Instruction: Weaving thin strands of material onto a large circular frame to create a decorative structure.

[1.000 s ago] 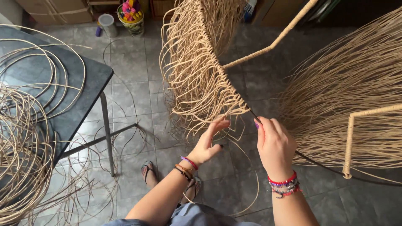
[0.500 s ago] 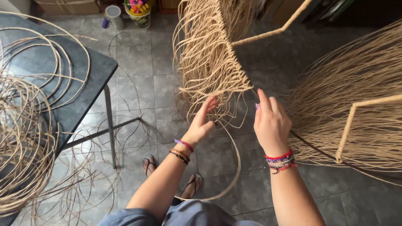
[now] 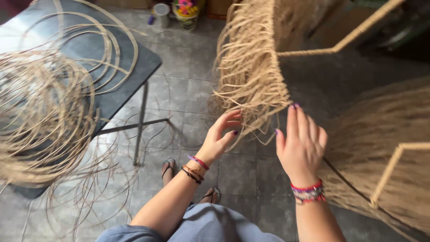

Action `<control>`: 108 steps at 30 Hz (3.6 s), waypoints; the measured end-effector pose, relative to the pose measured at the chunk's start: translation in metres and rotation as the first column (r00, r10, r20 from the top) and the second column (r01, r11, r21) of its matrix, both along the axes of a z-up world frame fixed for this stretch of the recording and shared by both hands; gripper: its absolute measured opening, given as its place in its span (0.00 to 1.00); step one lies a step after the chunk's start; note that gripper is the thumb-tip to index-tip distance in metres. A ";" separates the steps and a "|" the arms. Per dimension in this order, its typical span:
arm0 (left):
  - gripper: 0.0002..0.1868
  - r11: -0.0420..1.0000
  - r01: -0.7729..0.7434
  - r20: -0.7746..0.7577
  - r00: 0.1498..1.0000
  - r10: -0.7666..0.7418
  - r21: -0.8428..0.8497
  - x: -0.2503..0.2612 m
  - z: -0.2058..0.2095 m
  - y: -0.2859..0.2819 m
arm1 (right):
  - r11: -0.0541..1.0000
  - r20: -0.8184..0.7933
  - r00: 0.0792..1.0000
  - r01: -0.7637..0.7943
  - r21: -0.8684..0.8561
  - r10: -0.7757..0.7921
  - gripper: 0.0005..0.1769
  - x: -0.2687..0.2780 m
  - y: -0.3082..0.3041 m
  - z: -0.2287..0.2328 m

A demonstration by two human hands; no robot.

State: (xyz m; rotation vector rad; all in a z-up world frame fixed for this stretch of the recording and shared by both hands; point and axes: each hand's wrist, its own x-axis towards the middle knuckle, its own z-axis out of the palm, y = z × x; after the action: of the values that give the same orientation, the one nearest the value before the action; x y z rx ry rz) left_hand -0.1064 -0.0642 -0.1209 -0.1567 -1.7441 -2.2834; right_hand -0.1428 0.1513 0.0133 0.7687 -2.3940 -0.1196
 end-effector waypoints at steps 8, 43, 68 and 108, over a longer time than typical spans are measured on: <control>0.26 0.992 -0.105 -0.027 0.994 0.103 -0.074 0.028 0.046 -0.064 | 0.996 0.139 0.989 0.053 -0.077 -0.042 0.47 0.055 -0.055 0.017; 0.25 0.448 -0.894 0.525 0.372 0.766 -0.021 0.178 -0.037 -0.498 | 0.623 0.574 0.391 -0.728 -0.286 0.720 0.45 0.076 -0.574 -0.112; 0.15 0.181 -0.390 0.306 0.878 0.367 0.903 0.090 0.029 -0.476 | 0.720 0.688 -0.225 0.311 -0.620 0.690 0.15 0.004 -0.510 -0.061; 0.27 0.613 0.006 -0.001 1.000 -0.009 0.790 0.003 0.085 -0.340 | 0.927 0.887 0.383 0.160 -0.339 0.258 0.11 0.015 -0.253 -0.058</control>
State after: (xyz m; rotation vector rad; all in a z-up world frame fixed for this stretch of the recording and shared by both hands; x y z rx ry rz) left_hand -0.1034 -0.4046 -0.0361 0.0235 -0.5597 -2.8099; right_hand -0.1276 -0.1015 -0.0447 0.8298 -3.2587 1.0993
